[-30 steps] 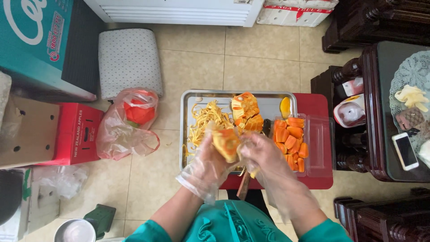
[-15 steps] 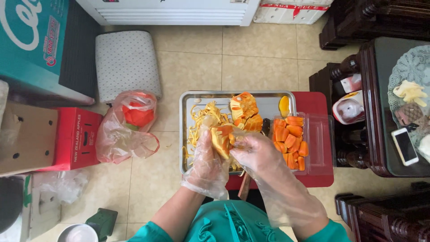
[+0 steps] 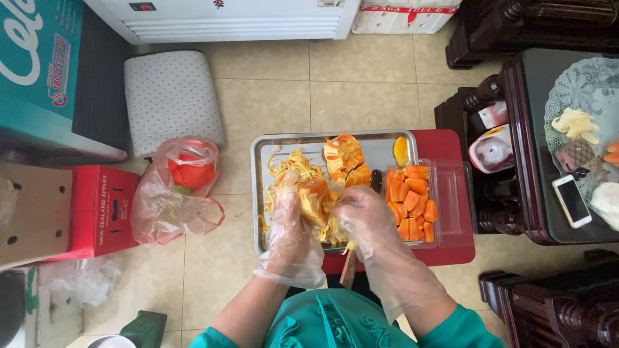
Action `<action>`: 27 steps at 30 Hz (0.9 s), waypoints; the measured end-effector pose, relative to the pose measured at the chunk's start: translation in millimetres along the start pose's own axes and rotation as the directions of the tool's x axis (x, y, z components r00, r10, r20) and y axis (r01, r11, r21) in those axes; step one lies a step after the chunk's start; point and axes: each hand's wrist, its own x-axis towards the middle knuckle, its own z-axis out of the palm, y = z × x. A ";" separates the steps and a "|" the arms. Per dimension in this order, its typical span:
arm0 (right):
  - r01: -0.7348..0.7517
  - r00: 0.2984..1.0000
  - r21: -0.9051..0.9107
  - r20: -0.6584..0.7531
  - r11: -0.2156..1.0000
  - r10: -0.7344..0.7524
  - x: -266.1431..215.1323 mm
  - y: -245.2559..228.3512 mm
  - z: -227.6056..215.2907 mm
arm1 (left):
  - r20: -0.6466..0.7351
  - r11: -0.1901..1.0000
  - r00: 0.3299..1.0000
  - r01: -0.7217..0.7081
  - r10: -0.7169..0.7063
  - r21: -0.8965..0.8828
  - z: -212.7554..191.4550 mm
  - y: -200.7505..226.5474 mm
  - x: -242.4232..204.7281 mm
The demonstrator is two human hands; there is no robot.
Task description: Peeling and shredding jackfruit segments by hand on a metal tray
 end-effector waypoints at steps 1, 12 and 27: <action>0.002 0.999 -0.022 -0.050 1.000 -0.003 2.3 1.2 0.7 | -0.034 1.000 0.999 0.014 -0.014 0.007 7.4 6.7 -3.5; 0.736 0.601 -0.489 0.153 0.469 -0.784 73.5 71.9 -8.9 | -0.389 0.919 0.834 0.333 -0.391 -0.211 29.4 11.9 -2.6; 0.908 0.416 -0.181 0.496 0.378 -0.762 76.8 50.3 -29.4 | -0.399 0.892 0.823 0.452 -0.404 0.029 54.0 41.6 -4.2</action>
